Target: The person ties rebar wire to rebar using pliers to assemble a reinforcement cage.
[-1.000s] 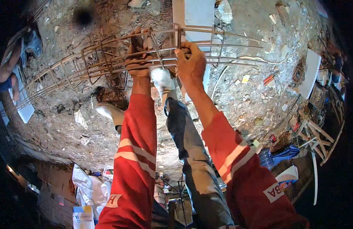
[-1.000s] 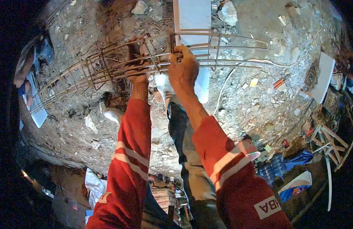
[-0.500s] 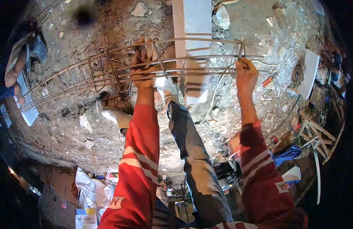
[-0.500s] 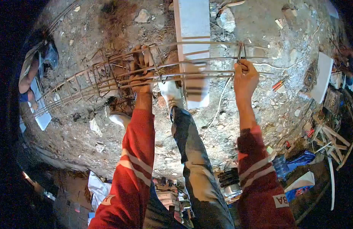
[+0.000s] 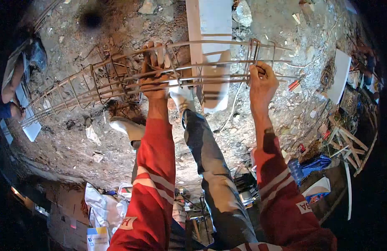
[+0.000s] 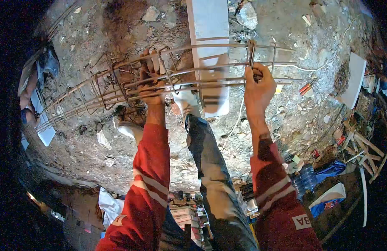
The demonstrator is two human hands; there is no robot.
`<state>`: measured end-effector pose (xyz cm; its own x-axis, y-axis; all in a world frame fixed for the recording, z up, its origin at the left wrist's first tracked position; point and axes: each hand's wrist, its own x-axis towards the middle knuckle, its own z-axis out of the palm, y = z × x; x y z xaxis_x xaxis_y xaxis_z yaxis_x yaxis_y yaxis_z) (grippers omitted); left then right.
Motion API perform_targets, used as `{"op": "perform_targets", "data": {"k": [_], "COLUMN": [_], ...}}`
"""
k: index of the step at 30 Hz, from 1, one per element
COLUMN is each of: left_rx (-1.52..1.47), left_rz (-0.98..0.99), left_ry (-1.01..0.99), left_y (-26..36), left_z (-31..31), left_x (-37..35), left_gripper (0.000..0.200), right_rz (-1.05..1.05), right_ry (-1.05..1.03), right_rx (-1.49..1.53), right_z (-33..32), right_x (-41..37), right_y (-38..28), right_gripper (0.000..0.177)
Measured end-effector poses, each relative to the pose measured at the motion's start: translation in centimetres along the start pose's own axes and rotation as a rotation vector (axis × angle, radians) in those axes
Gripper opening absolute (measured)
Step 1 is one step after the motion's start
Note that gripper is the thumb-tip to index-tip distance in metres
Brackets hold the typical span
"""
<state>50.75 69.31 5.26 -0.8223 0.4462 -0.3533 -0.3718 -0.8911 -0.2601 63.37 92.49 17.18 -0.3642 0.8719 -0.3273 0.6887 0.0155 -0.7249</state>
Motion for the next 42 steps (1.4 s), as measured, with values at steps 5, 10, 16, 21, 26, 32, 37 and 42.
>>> {"op": "perform_targets", "data": {"k": [5,10,16,21,26,32,37,42], "left_rx": [-0.037,-0.01,0.08,0.194,0.129,0.176,0.163,0.488], "left_rz": [-0.032,-0.044,-0.024,-0.02,-0.067,-0.119,-0.123,0.143], "left_ry": [-0.006,0.024,0.053,-0.027,0.031,-0.106,0.345,0.863], "left_y": [-0.4,-0.5,0.2,0.6,1.7,2.1,5.0,2.3], "left_z": [2.1,2.7,0.8,-0.9,-3.5,-5.5,-10.9,-7.0], "left_x": [-1.1,-1.5,-1.0,-0.1,-0.3,-0.4,-3.8,-12.0], "left_gripper": [0.046,0.045,0.043,0.043,0.045,0.045,0.033,0.028], "right_rz": [0.131,0.09,-0.027,-0.103,-0.103,-0.124,-0.22,-0.343], "right_ry": [-0.103,-0.237,-0.212,-0.16,-0.179,-0.202,-0.13,-0.306], "right_rx": [0.157,0.162,0.042,-0.124,-0.23,-0.327,-0.331,-0.26], "right_z": [-1.3,2.2,8.3,9.6,10.4,10.7,10.3,11.6], "right_x": [-3.4,-7.1,-6.4,-5.7,-5.3,-4.9,-6.5,-9.4], "right_y": [-4.2,-4.9,-3.2,-2.0,-0.4,0.3,-0.4,-3.0], "right_gripper": [0.015,0.017,0.02,0.021,0.017,0.016,0.015,0.009]}}
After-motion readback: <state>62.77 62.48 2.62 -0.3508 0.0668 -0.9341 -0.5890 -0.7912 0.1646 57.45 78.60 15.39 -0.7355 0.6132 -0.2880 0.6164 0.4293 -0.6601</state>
